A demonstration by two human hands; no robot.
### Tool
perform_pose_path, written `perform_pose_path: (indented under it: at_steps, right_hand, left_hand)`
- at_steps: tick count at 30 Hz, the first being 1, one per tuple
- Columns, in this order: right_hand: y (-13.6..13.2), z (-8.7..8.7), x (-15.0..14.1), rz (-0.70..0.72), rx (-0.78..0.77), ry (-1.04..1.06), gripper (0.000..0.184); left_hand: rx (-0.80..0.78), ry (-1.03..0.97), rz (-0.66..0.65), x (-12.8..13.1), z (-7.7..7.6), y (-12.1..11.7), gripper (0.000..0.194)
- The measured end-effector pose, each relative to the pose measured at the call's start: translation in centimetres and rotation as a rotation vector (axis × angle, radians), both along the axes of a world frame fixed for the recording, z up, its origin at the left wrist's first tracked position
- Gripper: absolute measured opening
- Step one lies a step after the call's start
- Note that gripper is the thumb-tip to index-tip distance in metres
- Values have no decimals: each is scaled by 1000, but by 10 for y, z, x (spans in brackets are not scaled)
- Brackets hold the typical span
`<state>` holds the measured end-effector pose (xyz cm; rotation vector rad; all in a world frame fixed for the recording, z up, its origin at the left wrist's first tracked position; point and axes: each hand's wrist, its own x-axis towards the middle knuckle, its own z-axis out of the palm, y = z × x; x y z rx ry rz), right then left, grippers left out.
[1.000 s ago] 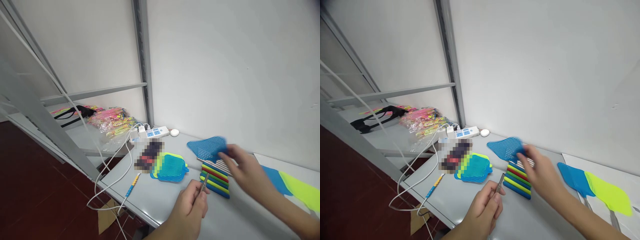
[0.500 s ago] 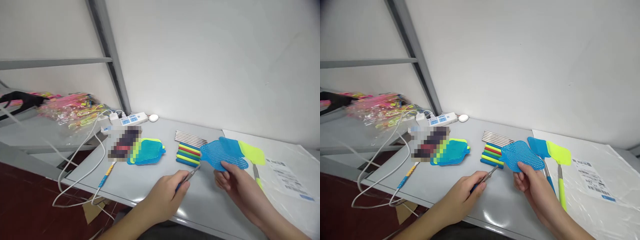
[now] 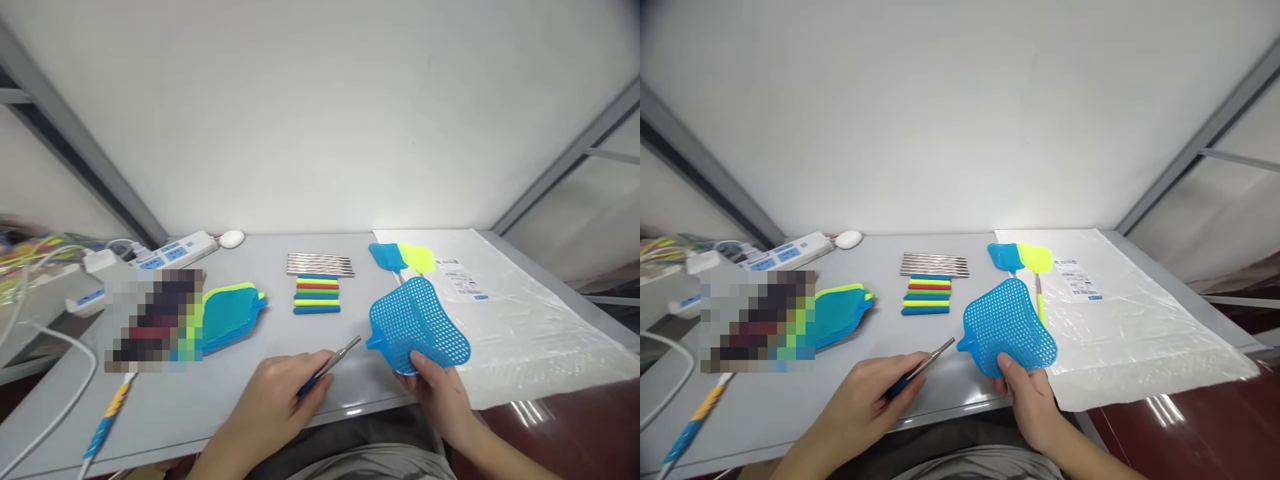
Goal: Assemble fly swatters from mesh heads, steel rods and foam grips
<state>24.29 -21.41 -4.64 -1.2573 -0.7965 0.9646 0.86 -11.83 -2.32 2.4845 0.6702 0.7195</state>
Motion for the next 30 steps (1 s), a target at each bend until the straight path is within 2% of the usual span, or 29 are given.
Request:
perform_pose_path:
  at_steps: [3, 5, 11, 15, 21, 27, 30]
  right_hand:
    - [5, -5, 1, -45, -4, 80, 41]
    - [9, -6, 3, -62, -14, 96, 42]
    - [14, -6, 8, 81, -38, 64, 43]
    - [12, -8, 10, 140, -42, 74, 44]
    - [10, -11, 10, 131, -116, 68, 45]
    - [10, -13, 11, 181, -83, 20, 48]
    - [11, -14, 13, 186, -68, 69, 46]
  left_hand:
    - [103, -31, -13, 1, -3, 2, 27]
    - [116, -30, -22, 1, -3, 2, 27]
    - [137, -16, -17, 2, -2, 2, 30]
    - [130, -4, -10, 1, -2, 1, 31]
    - [114, 1, -24, 1, -4, 1, 31]
    - [65, 23, -38, 1, -2, 0, 29]
    - [61, 33, -48, 2, -1, -1, 29]
